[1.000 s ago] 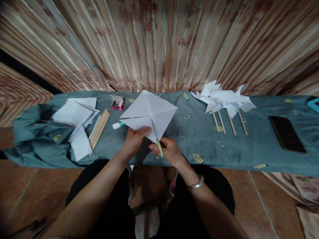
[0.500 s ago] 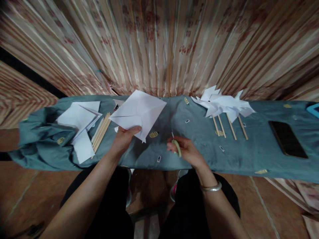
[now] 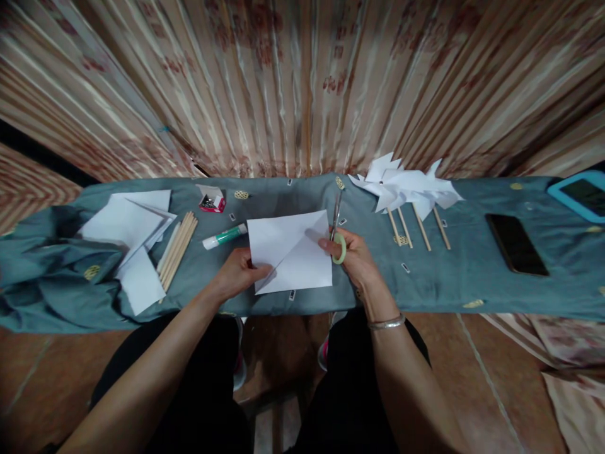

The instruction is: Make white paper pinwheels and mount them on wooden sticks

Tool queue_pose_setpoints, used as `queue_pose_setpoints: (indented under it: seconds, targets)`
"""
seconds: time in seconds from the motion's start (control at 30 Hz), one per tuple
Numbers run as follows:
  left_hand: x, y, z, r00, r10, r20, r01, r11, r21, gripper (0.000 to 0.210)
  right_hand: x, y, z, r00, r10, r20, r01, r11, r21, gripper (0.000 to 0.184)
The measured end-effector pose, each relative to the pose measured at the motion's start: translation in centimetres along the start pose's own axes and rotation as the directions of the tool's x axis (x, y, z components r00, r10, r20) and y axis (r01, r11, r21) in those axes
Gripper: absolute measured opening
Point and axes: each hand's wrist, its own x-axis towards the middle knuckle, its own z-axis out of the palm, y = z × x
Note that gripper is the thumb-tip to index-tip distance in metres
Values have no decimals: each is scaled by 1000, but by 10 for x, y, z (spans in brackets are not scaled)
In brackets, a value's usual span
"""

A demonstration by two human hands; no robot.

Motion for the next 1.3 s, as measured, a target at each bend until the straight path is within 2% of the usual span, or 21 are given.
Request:
queue_pose_setpoints:
  seconds: [0.1, 0.2, 0.3, 0.4, 0.5, 0.57, 0.73, 0.9, 1.0, 1.1, 1.2, 1.3]
  targets:
    - [1, 4, -2, 999, -34, -17, 32, 996, -80, 15, 0, 2, 2, 999, 15, 40, -14, 1000, -14, 36]
    - [0, 16, 0, 996, -68, -59, 50, 960, -276, 24, 3, 5, 5, 1000, -3, -20, 3, 999, 35, 32]
    - [-2, 25, 5, 998, -56, -36, 29, 848, -529, 38, 7, 10, 11, 990, -40, -138, 59, 989, 136, 29]
    - [-5, 26, 14, 999, -32, 31, 44, 738, -673, 43, 11, 14, 20, 976, -66, -208, 112, 969, 219, 28]
    - [-5, 23, 26, 997, -51, 60, 78, 713, -696, 43, 12, 17, 29, 973, -78, -216, 133, 958, 255, 28]
    - [-5, 22, 34, 997, -70, 34, 74, 729, -681, 46, 12, 18, 33, 976, -85, -201, 138, 955, 262, 27]
    - [1, 18, 47, 983, -129, -130, 17, 773, -634, 47, 10, 18, 42, 983, -91, -163, 129, 961, 245, 27]
    - [8, 10, 44, 952, -86, -292, -107, 804, -585, 45, 5, 18, 46, 986, -79, -148, 109, 972, 208, 34]
    - [12, 11, 34, 923, -72, -377, -158, 824, -544, 40, -3, 17, 42, 994, -80, -70, 87, 992, 92, 41]
    - [15, 15, 21, 903, -38, -428, -206, 835, -510, 35, -13, 13, 36, 993, -16, 118, 17, 1000, -8, 51]
    - [17, 19, 10, 881, -3, -473, -253, 842, -477, 35, -24, 11, 32, 935, 84, 344, -47, 992, -113, 57]
    - [18, 19, 4, 863, 12, -505, -275, 849, -451, 34, -32, 13, 31, 857, 165, 488, -77, 978, -195, 58]
